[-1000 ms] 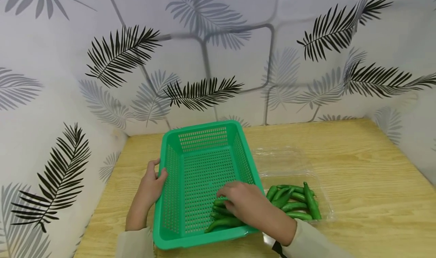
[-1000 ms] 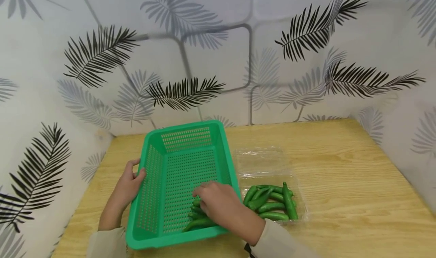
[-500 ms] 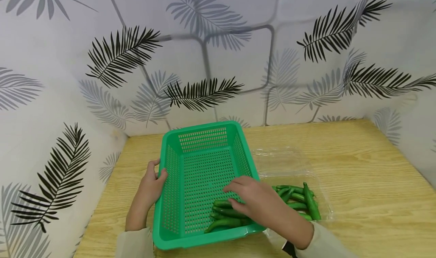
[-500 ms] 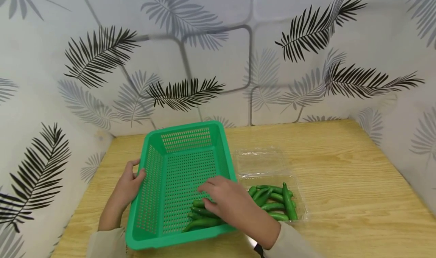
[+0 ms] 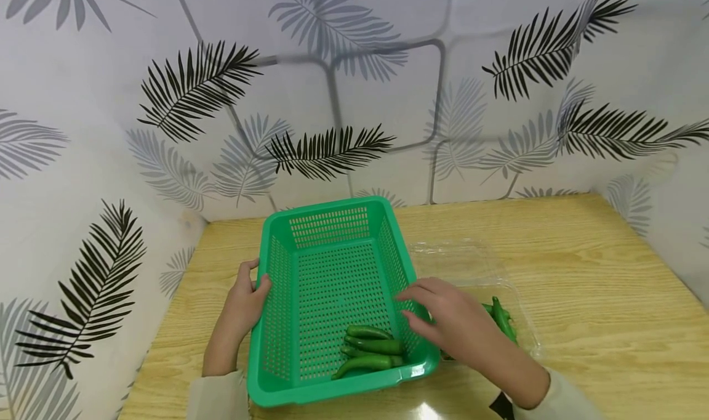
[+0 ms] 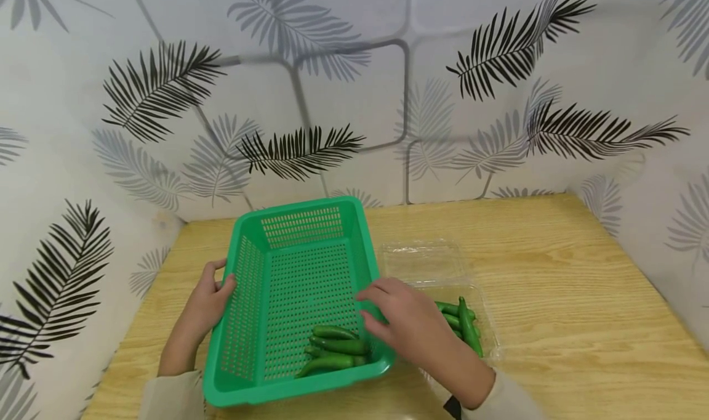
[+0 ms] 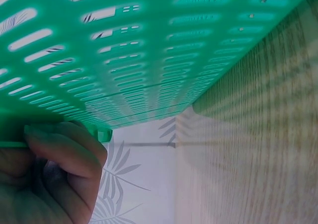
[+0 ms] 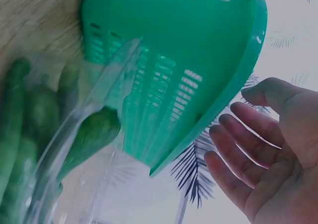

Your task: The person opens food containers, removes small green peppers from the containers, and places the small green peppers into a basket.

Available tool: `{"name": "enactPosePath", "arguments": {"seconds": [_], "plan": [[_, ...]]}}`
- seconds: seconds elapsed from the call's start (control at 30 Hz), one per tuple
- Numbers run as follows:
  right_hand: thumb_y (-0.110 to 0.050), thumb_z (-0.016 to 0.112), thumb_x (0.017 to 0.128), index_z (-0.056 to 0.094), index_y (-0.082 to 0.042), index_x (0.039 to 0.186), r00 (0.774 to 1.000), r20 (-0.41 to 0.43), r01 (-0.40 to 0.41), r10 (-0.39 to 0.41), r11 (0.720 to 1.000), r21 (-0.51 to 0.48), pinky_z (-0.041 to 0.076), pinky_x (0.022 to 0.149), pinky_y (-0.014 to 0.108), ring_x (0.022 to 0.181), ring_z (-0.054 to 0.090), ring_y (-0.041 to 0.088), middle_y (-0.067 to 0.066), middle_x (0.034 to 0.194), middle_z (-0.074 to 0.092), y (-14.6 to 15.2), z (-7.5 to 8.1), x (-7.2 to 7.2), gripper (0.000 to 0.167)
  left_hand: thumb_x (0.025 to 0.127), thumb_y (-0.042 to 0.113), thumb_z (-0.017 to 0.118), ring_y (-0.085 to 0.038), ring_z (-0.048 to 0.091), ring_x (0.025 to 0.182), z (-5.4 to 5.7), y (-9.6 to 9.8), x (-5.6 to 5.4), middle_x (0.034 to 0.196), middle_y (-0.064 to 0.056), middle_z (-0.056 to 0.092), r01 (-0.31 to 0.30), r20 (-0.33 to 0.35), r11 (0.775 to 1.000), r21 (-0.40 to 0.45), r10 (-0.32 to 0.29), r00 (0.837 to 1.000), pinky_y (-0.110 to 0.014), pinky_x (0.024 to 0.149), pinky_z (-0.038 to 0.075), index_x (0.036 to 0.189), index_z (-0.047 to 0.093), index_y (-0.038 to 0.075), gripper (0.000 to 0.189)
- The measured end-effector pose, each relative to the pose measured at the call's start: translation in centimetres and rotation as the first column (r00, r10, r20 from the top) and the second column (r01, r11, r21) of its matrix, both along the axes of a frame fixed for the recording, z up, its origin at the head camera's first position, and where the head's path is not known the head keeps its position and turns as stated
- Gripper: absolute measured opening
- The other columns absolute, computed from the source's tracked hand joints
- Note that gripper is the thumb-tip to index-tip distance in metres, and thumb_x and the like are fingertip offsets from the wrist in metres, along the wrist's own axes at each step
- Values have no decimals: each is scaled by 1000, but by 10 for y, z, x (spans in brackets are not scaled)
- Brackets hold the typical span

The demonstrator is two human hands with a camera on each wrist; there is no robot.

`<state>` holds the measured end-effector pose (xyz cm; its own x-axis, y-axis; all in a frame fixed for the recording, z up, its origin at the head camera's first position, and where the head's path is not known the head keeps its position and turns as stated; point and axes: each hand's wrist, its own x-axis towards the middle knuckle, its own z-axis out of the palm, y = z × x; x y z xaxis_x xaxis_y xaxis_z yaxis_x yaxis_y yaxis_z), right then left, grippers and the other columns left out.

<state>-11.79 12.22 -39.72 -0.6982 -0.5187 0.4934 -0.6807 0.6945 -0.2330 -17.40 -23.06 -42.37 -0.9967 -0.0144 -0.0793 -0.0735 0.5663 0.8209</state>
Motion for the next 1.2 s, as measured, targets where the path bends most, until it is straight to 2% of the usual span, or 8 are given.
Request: {"name": "enactPosePath", "arguments": {"seconds": [0.2, 0.4, 0.63, 0.9, 1.07, 1.2], "plan": [[-20, 72, 80, 69, -18, 100, 997, 46, 68, -69, 998, 9, 49, 59, 22, 82, 61, 7, -7, 99, 64, 17, -4, 1, 19, 100, 27, 37, -20, 59, 63, 0, 0, 0, 90, -15, 62, 3, -2, 1000, 11, -3, 1000, -34, 56, 49, 143, 22, 12, 48], [-16, 71, 81, 69, -15, 97, 986, 131, 96, -100, 995, 36, 51, 64, 26, 82, 61, 9, -6, 94, 64, 33, -11, 2, 16, 100, 29, 37, -20, 59, 63, 0, 0, 1, 91, -15, 61, -1, 0, 1000, 14, 1, 1000, -34, 57, 49, 144, 22, 13, 49], [-12, 72, 80, 69, -15, 97, 960, 247, 109, -134, 988, 114, 51, 66, 30, 88, 60, 15, -4, 96, 64, 50, -19, 5, 17, 100, 29, 37, -20, 59, 64, 1, 0, 1, 94, -16, 61, -2, 2, 1000, 21, 2, 1000, -34, 57, 49, 144, 22, 13, 49], [-9, 73, 77, 69, -14, 97, 946, 285, 119, -155, 983, 142, 51, 73, 35, 91, 60, 18, -2, 97, 63, 67, -32, 9, 20, 100, 31, 37, -20, 59, 64, 0, 0, 1, 95, -16, 61, 2, 11, 1000, 28, -3, 1000, -34, 57, 49, 144, 22, 14, 50], [-8, 75, 75, 68, -14, 98, 952, 294, 44, -85, 988, 145, 51, 75, 35, 95, 59, 18, -3, 99, 63, 72, -41, 9, 25, 100, 32, 37, -20, 59, 64, 1, -1, 0, 95, -15, 61, 2, 8, 1000, 19, -2, 1000, -34, 57, 49, 144, 22, 14, 50], [-8, 77, 73, 67, -16, 96, 965, 264, -24, -11, 992, 127, 51, 74, 34, 94, 58, 17, -6, 98, 62, 72, -49, 7, 26, 100, 32, 37, -20, 59, 64, 1, -1, 1, 96, -16, 61, 2, 12, 1000, 25, -2, 1000, -34, 57, 49, 144, 21, 14, 51]]}}
